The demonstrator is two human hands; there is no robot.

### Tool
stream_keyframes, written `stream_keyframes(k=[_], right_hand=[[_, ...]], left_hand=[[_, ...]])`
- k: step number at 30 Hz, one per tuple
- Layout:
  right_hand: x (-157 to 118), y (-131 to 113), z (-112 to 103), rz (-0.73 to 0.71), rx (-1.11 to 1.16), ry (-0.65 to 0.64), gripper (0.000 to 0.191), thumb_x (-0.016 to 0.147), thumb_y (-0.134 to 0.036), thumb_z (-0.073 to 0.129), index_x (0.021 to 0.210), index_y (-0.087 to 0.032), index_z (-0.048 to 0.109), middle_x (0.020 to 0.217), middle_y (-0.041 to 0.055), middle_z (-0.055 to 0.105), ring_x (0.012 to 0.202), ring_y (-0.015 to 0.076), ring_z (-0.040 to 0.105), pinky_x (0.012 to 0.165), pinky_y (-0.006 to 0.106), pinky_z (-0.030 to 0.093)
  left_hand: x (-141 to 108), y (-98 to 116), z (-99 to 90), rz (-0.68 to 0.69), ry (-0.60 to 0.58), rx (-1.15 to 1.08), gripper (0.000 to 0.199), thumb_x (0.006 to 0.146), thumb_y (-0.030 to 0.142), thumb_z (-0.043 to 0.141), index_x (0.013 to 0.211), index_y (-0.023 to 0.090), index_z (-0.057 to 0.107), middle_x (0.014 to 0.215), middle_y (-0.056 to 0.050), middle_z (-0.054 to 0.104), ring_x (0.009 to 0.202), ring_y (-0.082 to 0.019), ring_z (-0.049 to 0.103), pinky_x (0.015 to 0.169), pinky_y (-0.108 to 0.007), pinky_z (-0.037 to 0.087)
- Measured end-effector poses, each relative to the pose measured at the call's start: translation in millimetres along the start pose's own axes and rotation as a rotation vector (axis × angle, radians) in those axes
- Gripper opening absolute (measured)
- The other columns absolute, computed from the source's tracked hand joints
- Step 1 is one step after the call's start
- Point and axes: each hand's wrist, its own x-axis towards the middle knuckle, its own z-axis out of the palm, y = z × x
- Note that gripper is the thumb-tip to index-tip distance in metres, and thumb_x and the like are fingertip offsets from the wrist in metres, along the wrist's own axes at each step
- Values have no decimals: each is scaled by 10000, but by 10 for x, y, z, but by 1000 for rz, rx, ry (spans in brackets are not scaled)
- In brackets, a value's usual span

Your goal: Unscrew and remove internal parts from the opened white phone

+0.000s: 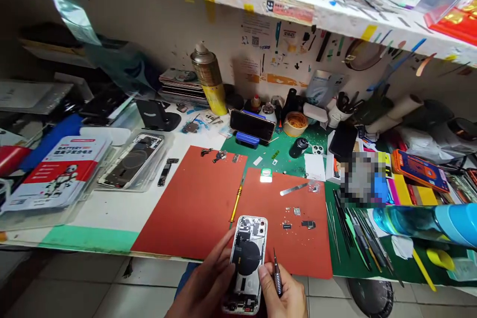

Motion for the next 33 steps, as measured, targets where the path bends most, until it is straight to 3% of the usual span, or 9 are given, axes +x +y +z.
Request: stream_keyframes(k=[3,6,8,10,18,22,25,28,33], right_hand=[[31,-93,-113,-37,-88,40,660,782,-828,577,799,-184,717,657,17,585,646,166,538,606,250,449],[43,-181,-105,-84,-120,109,667,777,-830,581,756,-178,716,604,10,564,623,162,535,585,239,444],[49,-208,-76,-95,-122,120,652,781,-812,597,731,-172,707,592,8,566,614,157,534,584,234,447],[59,-208,-53,-99,-130,124,645,785,-800,603,722,-166,702,605,15,590,614,159,546,589,235,458],[7,-144,-128,-98,-325,207,555,839,-739,609,933,-204,721,728,20,703,519,129,573,511,207,479],[-92,-148,-367,-234,-332,267,528,865,-672,631,1178,-259,733,1051,67,769,835,193,751,662,205,577],[-152,-197,-569,-235,-258,220,581,841,-631,691,1272,-241,698,883,62,764,688,180,724,594,217,574],[-189,-295,-706,-198,-197,196,535,811,-597,742,1184,-214,711,681,21,689,564,156,652,516,211,537],[-207,-487,-742,-260,-254,399,419,730,-543,830,955,-195,767,593,15,640,454,136,575,405,204,471]], left_hand=[[-39,-120,-207,219,-9,412,554,923,395,687,1460,312,578,1236,-82,764,896,-250,775,799,-307,625],[-64,-235,-416,694,42,911,566,889,313,757,1433,312,600,1271,-60,751,1102,-242,739,970,-298,591],[-47,-273,-490,989,-70,1202,630,909,347,741,1491,231,532,1369,-81,699,1275,-260,647,1089,-352,532],[-2,-273,-508,1149,-174,1385,602,950,337,690,1499,167,510,1467,-86,628,1400,-272,532,1179,-397,449],[152,-209,-501,1259,-284,1483,443,1044,137,446,1477,148,535,1583,-63,509,1514,-247,373,1281,-411,286],[196,-181,-509,1298,-296,1438,427,1017,172,554,1442,133,567,1520,-54,581,1508,-256,389,1288,-430,297],[257,-144,-505,1334,-289,1412,463,966,269,676,1397,117,602,1486,-63,613,1482,-270,435,1266,-436,360],[333,-97,-505,1355,-291,1397,483,955,359,692,1362,108,624,1440,-69,650,1444,-267,489,1232,-428,419],[418,-25,-482,1378,-258,1363,456,959,446,668,1279,121,673,1345,-59,715,1360,-232,579,1192,-376,462]])
